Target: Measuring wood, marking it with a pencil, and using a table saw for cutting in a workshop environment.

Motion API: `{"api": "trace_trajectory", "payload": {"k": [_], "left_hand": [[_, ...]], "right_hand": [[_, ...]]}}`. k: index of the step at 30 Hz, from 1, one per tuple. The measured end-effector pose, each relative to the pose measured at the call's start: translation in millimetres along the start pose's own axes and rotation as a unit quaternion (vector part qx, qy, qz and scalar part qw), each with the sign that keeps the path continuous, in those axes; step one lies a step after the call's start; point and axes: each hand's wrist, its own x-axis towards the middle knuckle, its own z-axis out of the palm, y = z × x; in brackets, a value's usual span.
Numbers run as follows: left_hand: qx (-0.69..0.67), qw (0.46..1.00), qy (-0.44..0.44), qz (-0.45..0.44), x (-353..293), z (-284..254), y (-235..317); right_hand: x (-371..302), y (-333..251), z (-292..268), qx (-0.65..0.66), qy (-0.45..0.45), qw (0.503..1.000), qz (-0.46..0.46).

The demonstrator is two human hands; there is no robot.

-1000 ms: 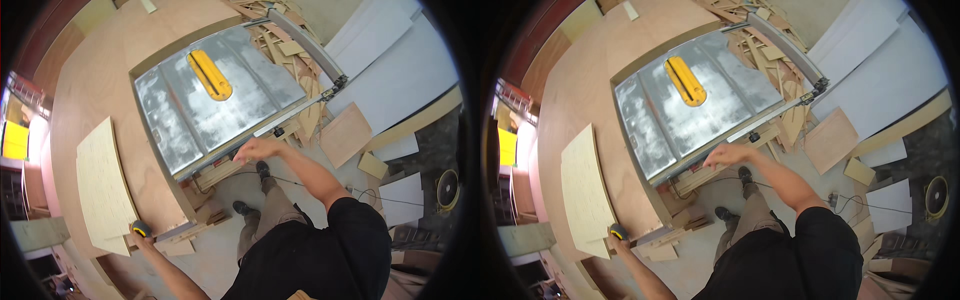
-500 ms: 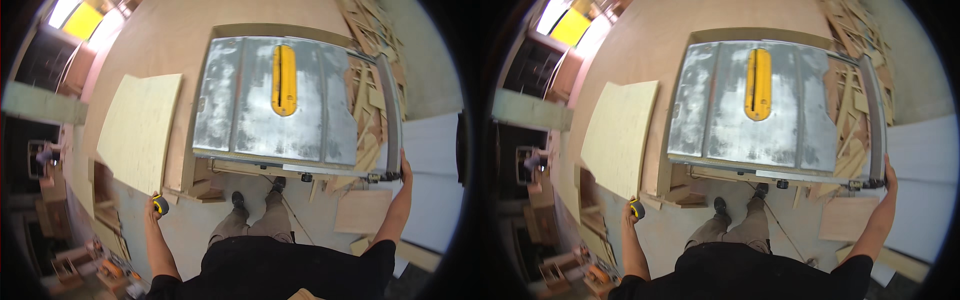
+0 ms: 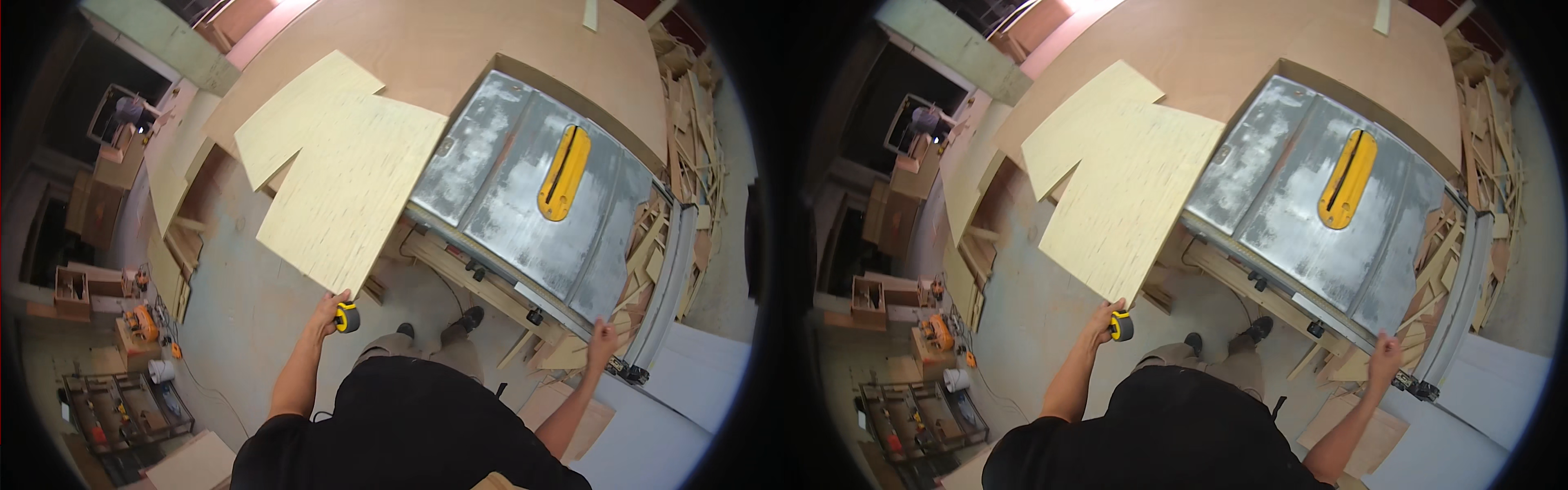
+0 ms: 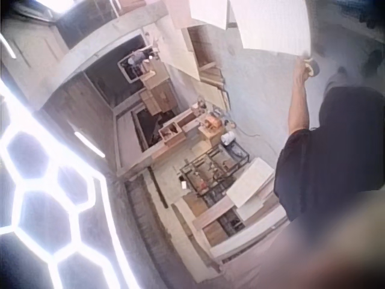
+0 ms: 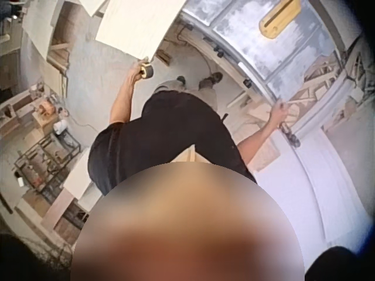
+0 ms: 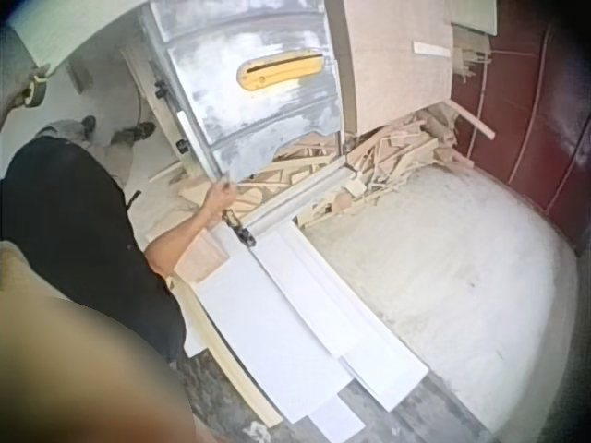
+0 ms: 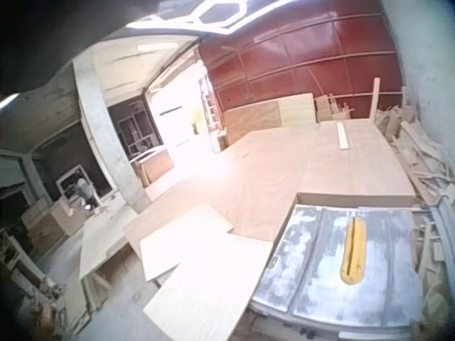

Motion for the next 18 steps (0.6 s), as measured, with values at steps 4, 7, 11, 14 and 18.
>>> {"api": "trace_trajectory", "payload": {"k": [4, 7, 11, 14, 18], "left_hand": [[0.066, 0.997, -0.028, -0.031, -10, 3, 2], [0.034, 0.992, -0.121, -0.023, 8, -17, 4], [-0.015, 0.991, -0.106, 0.085, 18, -47, 26], [-0.047, 0.997, -0.038, 0.047, 8, -88, 8], [0.084, 0.994, -0.064, -0.015, -30, -204, -30]], "right_hand": [[-105, -111, 146, 0.083, -0.257, 0.956, -0.118], [-174, -189, 210, 0.149, -0.475, 0.865, -0.055], [-215, -261, 286, 0.216, -0.494, 0.842, -0.014], [-202, -310, 301, 0.286, -0.451, 0.837, 0.121], [-190, -315, 305, 0.496, -0.418, 0.723, 0.239]]}}
